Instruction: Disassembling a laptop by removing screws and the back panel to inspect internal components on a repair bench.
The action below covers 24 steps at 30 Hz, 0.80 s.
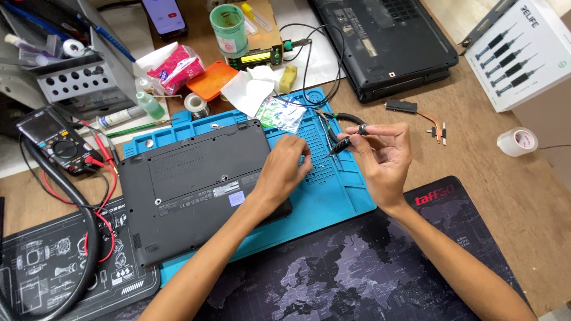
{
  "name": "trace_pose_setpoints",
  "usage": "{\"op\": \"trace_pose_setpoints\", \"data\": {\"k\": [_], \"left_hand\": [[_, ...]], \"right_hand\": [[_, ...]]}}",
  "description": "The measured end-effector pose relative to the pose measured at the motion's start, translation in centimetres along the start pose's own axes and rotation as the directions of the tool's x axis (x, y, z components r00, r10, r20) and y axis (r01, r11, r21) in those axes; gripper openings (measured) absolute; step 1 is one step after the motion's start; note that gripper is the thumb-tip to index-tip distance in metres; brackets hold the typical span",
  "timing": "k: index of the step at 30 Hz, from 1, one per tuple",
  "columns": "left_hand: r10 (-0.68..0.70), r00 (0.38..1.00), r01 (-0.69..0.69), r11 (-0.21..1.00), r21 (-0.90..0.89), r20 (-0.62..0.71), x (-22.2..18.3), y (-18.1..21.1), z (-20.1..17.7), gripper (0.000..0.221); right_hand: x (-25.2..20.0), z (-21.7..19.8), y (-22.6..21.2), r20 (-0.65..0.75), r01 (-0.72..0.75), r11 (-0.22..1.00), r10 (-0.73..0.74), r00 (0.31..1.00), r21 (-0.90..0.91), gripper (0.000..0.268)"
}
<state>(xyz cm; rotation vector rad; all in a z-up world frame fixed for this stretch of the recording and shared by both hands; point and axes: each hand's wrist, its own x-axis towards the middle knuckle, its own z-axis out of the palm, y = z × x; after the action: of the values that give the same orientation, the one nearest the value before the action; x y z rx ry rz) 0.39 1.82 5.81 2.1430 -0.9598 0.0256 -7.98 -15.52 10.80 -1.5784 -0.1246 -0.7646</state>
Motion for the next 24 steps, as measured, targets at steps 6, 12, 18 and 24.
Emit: {"op": "trace_pose_setpoints", "data": {"k": [6,12,18,24], "left_hand": [[0.083,0.992,-0.104,0.966,0.235,0.097,0.2,-1.7,1.9,0.004],[0.07,0.989,-0.099,0.965,0.241,0.127,0.0,-1.8,2.7,0.005],[0.047,0.979,-0.083,0.98,0.182,0.198,0.1,-0.7,0.9,0.013],[-0.01,0.991,0.021,0.996,-0.082,0.133,0.1,-0.1,0.1,0.008]], "right_hand": [[-0.2,0.2,1.1,0.038,-0.043,0.997,0.045,0.998,-0.068,0.015],[-1.0,0.6,1.8,0.052,-0.101,0.993,0.105,0.993,-0.067,0.016],[-1.1,0.9,1.8,0.042,-0.056,0.997,0.058,0.997,-0.046,0.015],[-0.5,1.2,0.1,0.011,0.026,0.999,-0.026,1.0,-0.038,0.017]]}}
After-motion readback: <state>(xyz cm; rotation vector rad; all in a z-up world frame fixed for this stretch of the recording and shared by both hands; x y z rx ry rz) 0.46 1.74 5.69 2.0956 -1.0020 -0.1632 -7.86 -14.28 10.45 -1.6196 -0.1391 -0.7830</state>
